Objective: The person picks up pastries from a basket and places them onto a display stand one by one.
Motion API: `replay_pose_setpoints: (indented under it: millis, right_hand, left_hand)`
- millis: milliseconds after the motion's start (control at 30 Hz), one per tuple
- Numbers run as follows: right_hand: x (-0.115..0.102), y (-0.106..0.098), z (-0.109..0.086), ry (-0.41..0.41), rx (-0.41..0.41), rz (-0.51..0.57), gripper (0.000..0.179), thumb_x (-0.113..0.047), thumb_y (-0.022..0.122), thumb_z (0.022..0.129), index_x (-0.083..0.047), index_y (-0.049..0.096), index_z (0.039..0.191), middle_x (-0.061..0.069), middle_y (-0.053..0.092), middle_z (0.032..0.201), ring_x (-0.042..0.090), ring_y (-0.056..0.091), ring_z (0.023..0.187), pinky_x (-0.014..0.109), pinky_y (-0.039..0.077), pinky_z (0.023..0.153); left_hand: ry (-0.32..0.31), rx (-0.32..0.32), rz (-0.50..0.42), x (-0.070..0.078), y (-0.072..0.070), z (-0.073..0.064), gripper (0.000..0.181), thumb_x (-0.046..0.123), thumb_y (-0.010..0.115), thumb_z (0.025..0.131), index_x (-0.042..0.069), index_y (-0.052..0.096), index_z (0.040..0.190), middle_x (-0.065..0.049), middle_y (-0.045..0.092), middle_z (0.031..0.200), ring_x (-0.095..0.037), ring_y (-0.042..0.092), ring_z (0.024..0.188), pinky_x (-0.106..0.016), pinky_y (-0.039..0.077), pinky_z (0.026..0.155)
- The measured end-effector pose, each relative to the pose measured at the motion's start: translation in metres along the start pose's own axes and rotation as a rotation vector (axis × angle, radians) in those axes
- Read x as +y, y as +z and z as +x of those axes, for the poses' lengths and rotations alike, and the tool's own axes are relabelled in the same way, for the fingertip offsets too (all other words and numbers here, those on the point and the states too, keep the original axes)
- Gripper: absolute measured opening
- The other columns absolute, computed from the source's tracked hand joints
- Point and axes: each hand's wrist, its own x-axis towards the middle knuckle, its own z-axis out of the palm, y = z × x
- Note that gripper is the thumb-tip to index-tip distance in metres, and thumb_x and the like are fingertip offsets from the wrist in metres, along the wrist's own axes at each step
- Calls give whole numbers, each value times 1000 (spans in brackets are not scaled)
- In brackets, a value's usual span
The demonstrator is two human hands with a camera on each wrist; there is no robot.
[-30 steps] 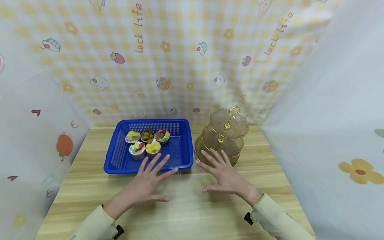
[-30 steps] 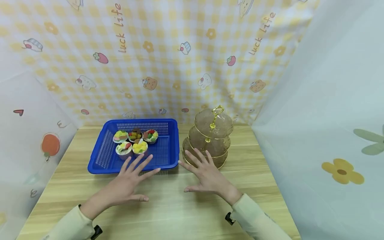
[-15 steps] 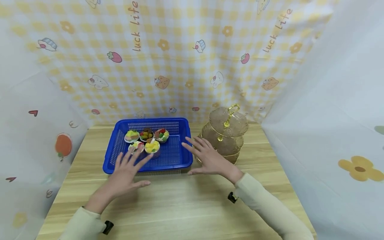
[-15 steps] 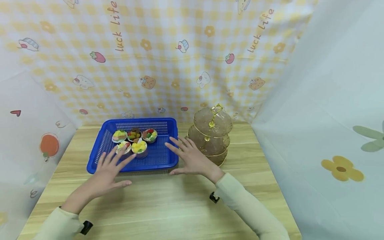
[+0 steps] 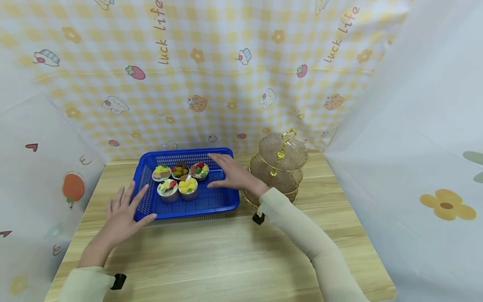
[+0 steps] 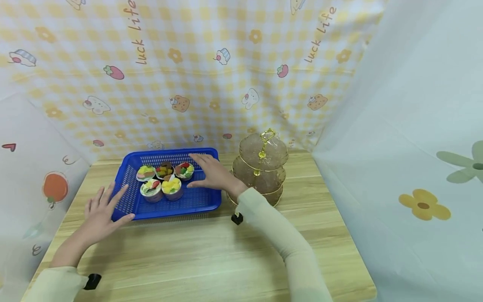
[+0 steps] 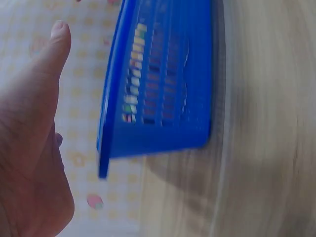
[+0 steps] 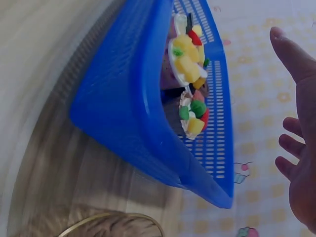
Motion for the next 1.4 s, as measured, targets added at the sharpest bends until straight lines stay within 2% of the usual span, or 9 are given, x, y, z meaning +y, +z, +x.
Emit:
replay_pose_setpoints:
  millis: [200, 333, 533, 800, 1133, 1400]
  right_hand:
    - [2, 9, 31, 105, -23, 99, 97, -60, 71, 82, -24, 23, 158, 3, 30, 163, 25, 29, 151, 46, 36, 119]
    - [4, 16, 49, 157, -21, 120, 90, -54, 72, 85, -25, 27, 157, 4, 33, 162, 26, 30, 151, 46, 35, 119]
    - [10, 31, 67, 206, -55, 129, 88, -57, 70, 85, -23, 30, 156, 4, 34, 162, 26, 30, 152, 45, 33, 121]
    - [16, 47, 78, 318, -52, 135, 83, -51, 72, 86, -21, 35, 154, 6, 36, 161, 28, 28, 152, 44, 28, 124]
    - [16, 58, 85, 430, 56, 233, 80, -47, 75, 84, -15, 42, 150, 6, 44, 156, 26, 40, 146, 44, 39, 117]
    - [19, 77, 87, 478, 62, 294, 74, -42, 76, 85, -17, 46, 148, 4, 49, 152, 24, 48, 140, 41, 44, 112]
  left_hand:
    - [-89, -20, -45, -21, 1, -4, 94, 53, 60, 93, 24, 2, 161, -17, -17, 166, -54, -17, 148, -82, -10, 105]
    - [-134, -44, -68, -28, 4, -5, 93, 54, 57, 94, 23, 0, 161, -20, -17, 166, -55, -17, 148, -82, -9, 105]
    - [-181, -60, -79, -35, 9, -3, 96, 56, 57, 94, 22, -3, 161, -22, -16, 165, -56, -15, 148, -82, -4, 104]
    - [-205, -87, -90, -39, 16, 5, 100, 57, 58, 92, 20, -5, 160, -20, -16, 166, -54, -15, 149, -81, -3, 105]
    - [-188, -53, -72, -40, 15, 4, 101, 58, 59, 91, 19, -2, 161, -19, -13, 167, -53, -15, 149, -81, -4, 105]
    - [-194, -31, -78, -41, 18, 2, 99, 56, 60, 92, 19, 0, 161, -19, -10, 167, -52, -13, 150, -81, -3, 106]
